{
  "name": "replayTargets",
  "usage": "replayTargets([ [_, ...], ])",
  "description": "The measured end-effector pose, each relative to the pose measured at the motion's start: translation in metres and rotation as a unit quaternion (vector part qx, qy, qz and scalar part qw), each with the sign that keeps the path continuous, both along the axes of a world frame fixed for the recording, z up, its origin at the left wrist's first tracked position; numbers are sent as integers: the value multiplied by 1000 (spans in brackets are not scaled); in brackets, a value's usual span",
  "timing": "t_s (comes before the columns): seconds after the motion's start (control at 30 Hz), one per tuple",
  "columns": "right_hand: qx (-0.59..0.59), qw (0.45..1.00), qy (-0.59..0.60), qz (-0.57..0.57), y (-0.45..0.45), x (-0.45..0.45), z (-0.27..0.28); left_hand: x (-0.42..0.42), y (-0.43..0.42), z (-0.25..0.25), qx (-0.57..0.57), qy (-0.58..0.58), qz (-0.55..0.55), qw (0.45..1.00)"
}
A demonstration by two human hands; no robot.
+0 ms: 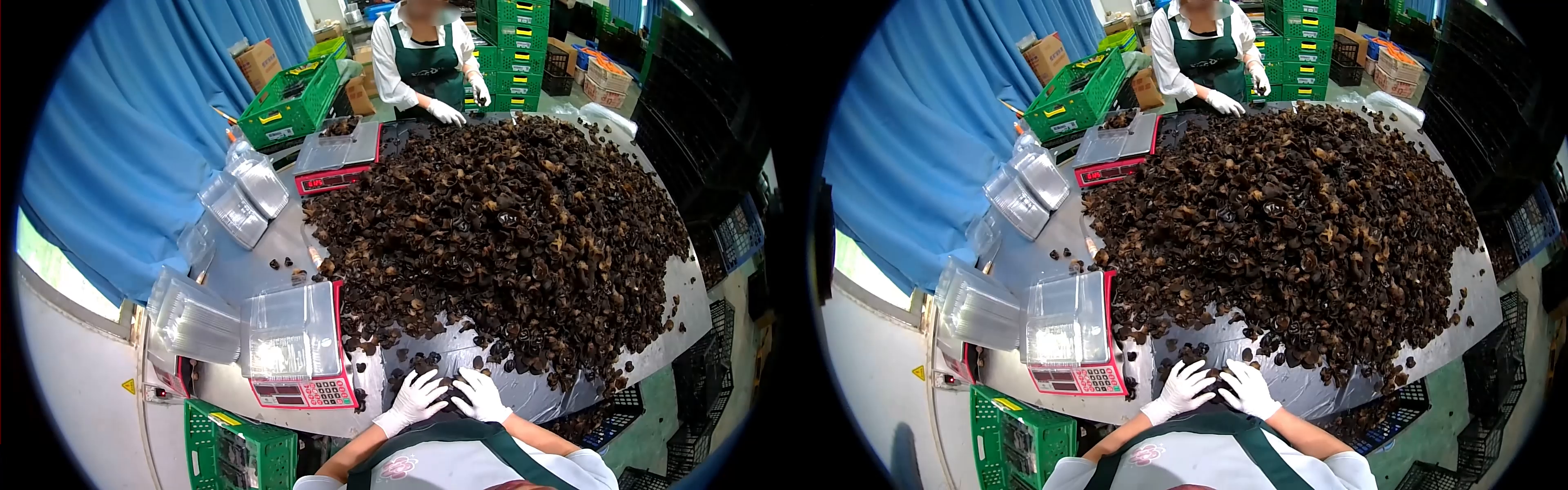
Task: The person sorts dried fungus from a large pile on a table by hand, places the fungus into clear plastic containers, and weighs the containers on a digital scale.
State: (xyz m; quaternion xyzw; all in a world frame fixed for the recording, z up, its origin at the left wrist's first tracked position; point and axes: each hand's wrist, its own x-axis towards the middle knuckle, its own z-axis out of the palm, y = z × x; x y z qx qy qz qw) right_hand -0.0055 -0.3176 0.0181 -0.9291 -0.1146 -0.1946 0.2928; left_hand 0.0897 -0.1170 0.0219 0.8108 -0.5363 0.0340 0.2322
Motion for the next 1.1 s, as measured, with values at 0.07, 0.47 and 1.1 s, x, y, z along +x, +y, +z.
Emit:
replayTargets([
  [0.07, 0, 1000, -1, 1, -1, 0, -2, 0, -1, 1, 1, -1, 1, 1000],
  [0.47, 3, 1000, 3, -3, 0, 0, -2, 0, 0, -1, 5, 0, 1, 1000],
  [1.1, -1, 1000, -10, 1, 0, 0, -4, -1, 1, 2, -3, 7, -3, 1000],
])
